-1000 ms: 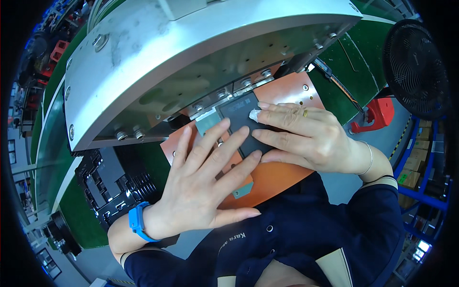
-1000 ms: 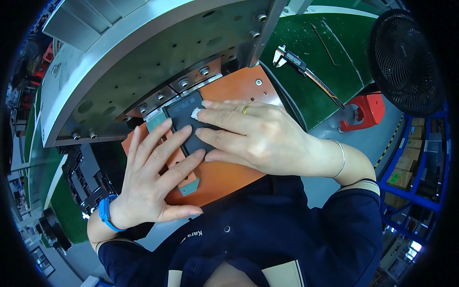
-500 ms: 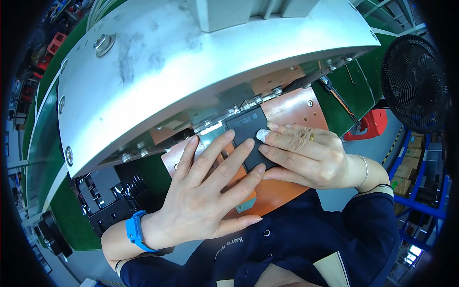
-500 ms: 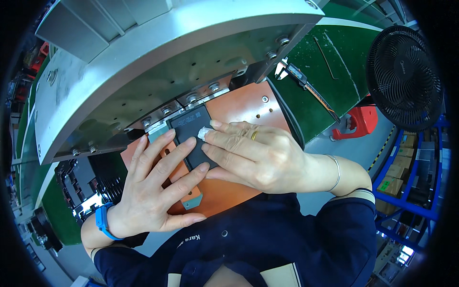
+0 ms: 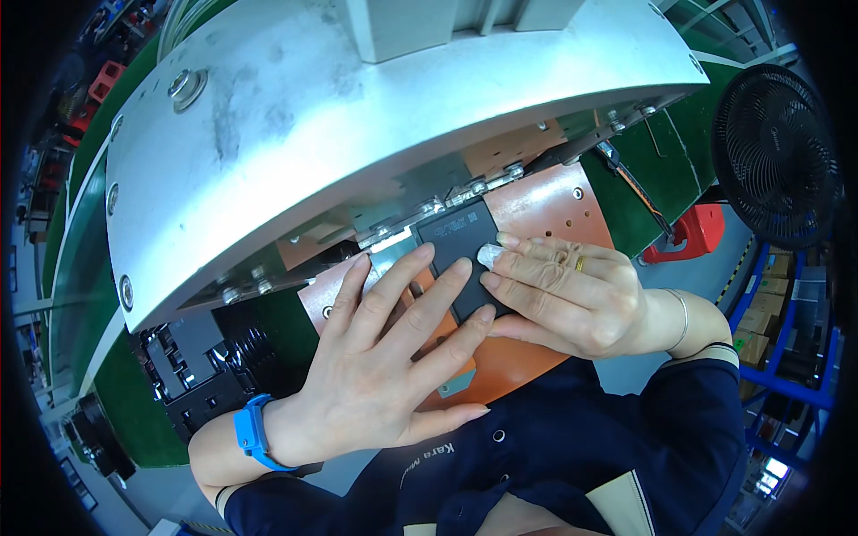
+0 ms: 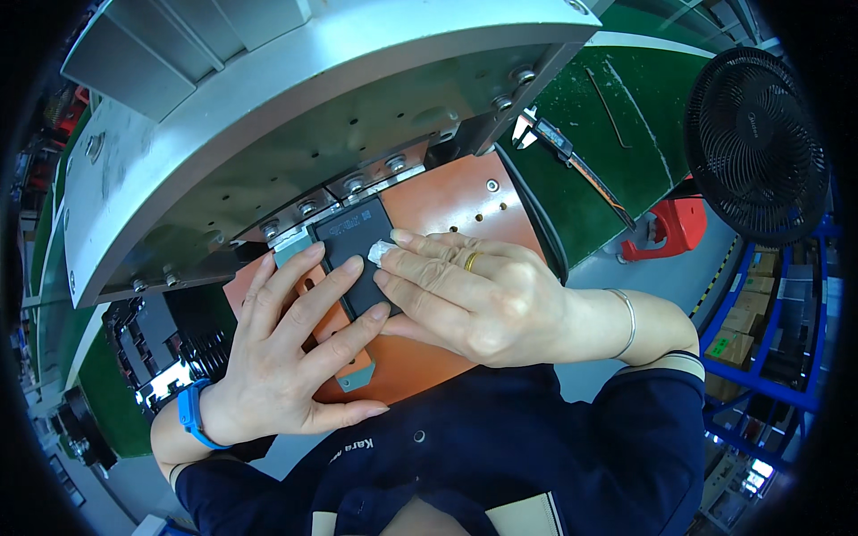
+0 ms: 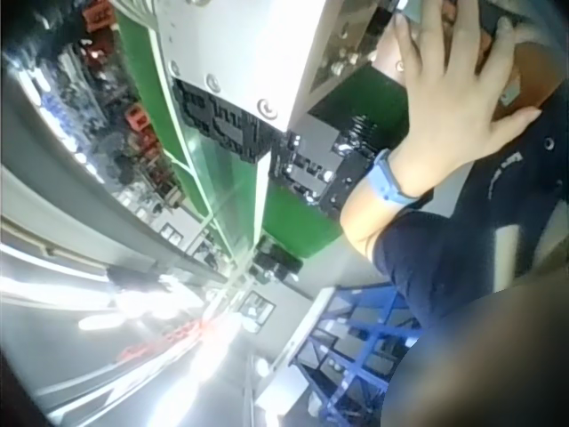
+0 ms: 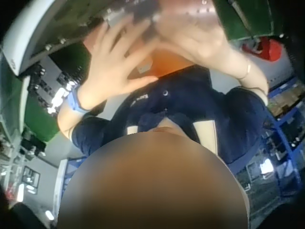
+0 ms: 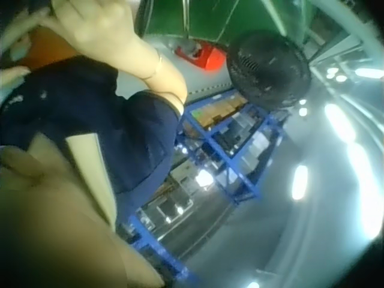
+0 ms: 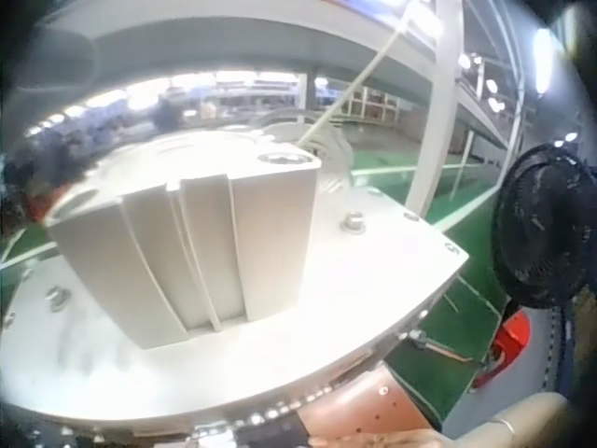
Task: The person repeatedly picks up small black rectangular components from a stack, places them into an orange jig on a press, and operates the press. They then remove the components and place them back into the stack. This cycle is performed multiple times throughout the video.
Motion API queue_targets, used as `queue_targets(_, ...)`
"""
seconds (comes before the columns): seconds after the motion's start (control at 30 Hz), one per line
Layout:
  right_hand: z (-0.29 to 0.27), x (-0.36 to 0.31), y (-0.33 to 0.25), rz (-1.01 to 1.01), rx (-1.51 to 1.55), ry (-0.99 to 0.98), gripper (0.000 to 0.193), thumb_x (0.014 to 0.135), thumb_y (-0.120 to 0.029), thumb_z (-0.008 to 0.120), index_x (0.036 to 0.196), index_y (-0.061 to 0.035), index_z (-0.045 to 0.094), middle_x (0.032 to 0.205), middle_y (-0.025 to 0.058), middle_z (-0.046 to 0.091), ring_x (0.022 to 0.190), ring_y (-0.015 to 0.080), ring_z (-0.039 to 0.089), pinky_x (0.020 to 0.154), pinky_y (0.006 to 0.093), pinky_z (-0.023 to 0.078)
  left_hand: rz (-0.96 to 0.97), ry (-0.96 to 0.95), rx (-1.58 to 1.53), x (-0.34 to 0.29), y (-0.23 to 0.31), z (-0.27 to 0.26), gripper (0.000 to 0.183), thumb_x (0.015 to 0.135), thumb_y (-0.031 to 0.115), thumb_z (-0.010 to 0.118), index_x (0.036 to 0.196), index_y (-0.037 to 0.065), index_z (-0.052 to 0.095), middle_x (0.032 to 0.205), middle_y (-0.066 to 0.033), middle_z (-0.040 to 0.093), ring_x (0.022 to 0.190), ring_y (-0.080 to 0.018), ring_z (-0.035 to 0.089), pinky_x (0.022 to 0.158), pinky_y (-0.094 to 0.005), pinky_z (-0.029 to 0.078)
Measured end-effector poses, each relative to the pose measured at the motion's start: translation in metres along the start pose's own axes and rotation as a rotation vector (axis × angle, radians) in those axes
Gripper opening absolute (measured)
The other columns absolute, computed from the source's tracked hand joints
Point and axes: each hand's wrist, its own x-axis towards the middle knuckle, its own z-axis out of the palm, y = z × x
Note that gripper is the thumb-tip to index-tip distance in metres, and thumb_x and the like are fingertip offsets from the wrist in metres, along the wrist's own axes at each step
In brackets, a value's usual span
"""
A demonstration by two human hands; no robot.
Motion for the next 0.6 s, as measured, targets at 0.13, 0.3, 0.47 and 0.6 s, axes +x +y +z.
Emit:
queue_targets(0.13,-0.001,0.001,-0.002,0.028,0.031,0.008,0.033,0.074,-0.021,0.08,0.096,0.0023,0.071,0.101,0.0146,0.07,0.093,0.0293,0.071,0.079,0.0357,0.06,0.014,0.012,0.015,0.001,0.0,-0.001,0.069,0.074,0.065,0.069,0.125,0.02,0.065,0.143,-0.0153,0.047,0.131,-0.0423,0.041,0.109,-0.0605,0.027)
queue_targets(0.3,-0.016,0.002,-0.018,0.252,0.263,-0.126,0.038,0.08,-0.012,0.075,0.114,0.0018,0.063,0.116,0.0184,0.064,0.116,0.0334,0.061,0.096,0.0397,0.053,0.023,0.022,0.035,0.0,0.0,-0.001,0.067,0.076,0.065,0.067,0.124,0.018,0.066,0.143,-0.0158,0.047,0.132,-0.0423,0.04,0.108,-0.0608,0.029)
queue_targets(0.47,-0.047,0.014,-0.024,0.749,1.33,-0.168,0.053,0.091,-0.003,0.06,0.139,-0.0035,0.039,0.144,0.014,0.041,0.141,0.0258,0.034,0.114,0.0396,0.03,0.043,0.024,0.036,0.0,-0.002,-0.001,0.068,0.076,0.065,0.066,0.126,0.019,0.065,0.144,-0.0162,0.046,0.132,-0.0421,0.04,0.108,-0.0612,0.029)
queue_targets(0.6,-0.048,0.018,-0.009,1.067,1.497,-0.022,0.046,0.095,-0.011,0.059,0.137,-0.0051,0.039,0.135,0.0102,0.047,0.127,0.0186,0.048,0.102,0.0344,0.042,0.055,0.056,0.057,-0.001,0.001,-0.002,0.066,0.076,0.063,0.067,0.125,0.019,0.065,0.141,-0.0158,0.049,0.132,-0.0417,0.04,0.108,-0.0602,0.029)
